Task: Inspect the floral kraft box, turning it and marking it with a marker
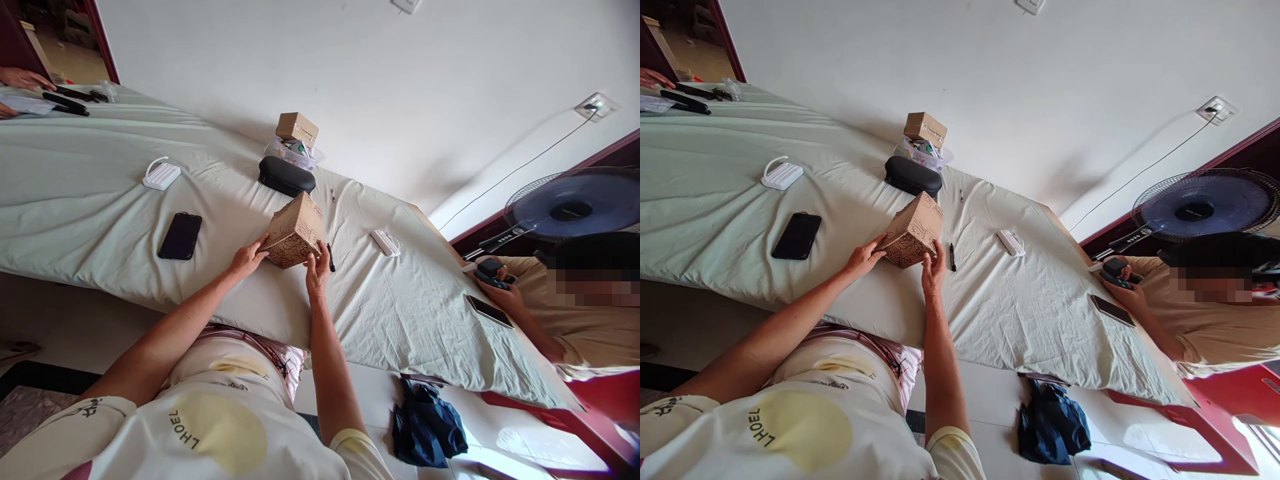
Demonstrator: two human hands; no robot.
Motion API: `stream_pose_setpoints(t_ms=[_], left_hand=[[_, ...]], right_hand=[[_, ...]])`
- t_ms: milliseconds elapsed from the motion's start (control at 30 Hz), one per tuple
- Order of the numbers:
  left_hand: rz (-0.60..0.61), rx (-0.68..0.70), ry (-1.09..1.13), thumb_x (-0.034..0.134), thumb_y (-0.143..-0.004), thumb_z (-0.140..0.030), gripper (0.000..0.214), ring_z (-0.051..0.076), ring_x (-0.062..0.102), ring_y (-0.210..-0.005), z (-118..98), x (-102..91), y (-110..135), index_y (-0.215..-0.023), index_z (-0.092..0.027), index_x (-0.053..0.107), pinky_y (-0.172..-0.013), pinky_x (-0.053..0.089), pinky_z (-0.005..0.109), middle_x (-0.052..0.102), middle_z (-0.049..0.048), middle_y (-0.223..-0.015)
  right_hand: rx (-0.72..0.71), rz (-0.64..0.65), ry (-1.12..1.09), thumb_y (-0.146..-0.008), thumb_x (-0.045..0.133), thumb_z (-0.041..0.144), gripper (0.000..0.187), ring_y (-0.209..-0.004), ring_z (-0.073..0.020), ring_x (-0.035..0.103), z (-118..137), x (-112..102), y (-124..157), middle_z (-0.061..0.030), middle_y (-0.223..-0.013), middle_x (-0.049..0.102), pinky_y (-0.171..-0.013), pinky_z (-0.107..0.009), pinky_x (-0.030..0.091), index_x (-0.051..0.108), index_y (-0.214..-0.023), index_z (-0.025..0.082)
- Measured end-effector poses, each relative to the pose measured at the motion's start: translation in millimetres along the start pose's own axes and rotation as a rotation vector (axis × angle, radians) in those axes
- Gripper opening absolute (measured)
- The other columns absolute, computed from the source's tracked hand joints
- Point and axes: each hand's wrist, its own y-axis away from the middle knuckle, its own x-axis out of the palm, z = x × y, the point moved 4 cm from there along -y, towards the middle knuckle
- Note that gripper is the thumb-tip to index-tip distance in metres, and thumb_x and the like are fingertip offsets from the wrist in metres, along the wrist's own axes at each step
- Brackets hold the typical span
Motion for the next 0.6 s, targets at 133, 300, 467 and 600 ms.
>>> stream_pose_setpoints(t_ms=[133,300,467,600], left_hand=[[-0.031,0.027,0.036,0.058,-0.098,-0.037,0.067,0.029,0.072,-0.119,2,2.1,1,-0.161,-0.023,0.038,-0.102,0.055,0.04,0.07,0.01,-0.14],[-0.072,-0.038,0.04,0.058,-0.097,-0.045,0.08,0.031,0.074,-0.113,4,0.5,2,-0.164,-0.014,0.028,-0.097,0.057,0.04,0.076,0.0149,-0.123],[-0.066,-0.027,0.108,0.06,-0.096,-0.047,0.08,0.031,0.067,-0.126,-3,-4.6,5,-0.164,-0.019,0.028,-0.103,0.055,0.042,0.068,0.0146,-0.14],[-0.073,0.024,0.178,0.066,-0.092,-0.046,0.086,0.029,0.055,-0.143,-8,-8.8,6,-0.164,-0.022,0.025,-0.115,0.047,0.043,0.055,0.014,-0.155]], right_hand=[[0.042,-0.004,-0.038,-0.097,0.051,0.053,0.059,-0.107,-0.0213,0.064,0,0,1,-0.0138,-0.148,0.055,-0.079,-0.033,0.06,0.043,-0.15,0.027],[0.053,0.017,-0.026,-0.098,0.043,0.06,0.059,-0.105,-0.0203,0.064,-2,4,4,-0.0129,-0.136,0.059,-0.076,-0.031,0.061,0.042,-0.147,0.026],[0.086,0.027,-0.071,-0.099,0.041,0.063,0.059,-0.103,-0.0208,0.067,-6,5,6,-0.0098,-0.115,0.064,-0.076,-0.032,0.062,0.042,-0.144,0.025],[0.165,0.093,-0.132,-0.097,0.042,0.065,0.057,-0.092,-0.0199,0.073,-9,10,6,-0.0074,-0.108,0.067,-0.072,-0.031,0.06,0.041,-0.138,0.026]])
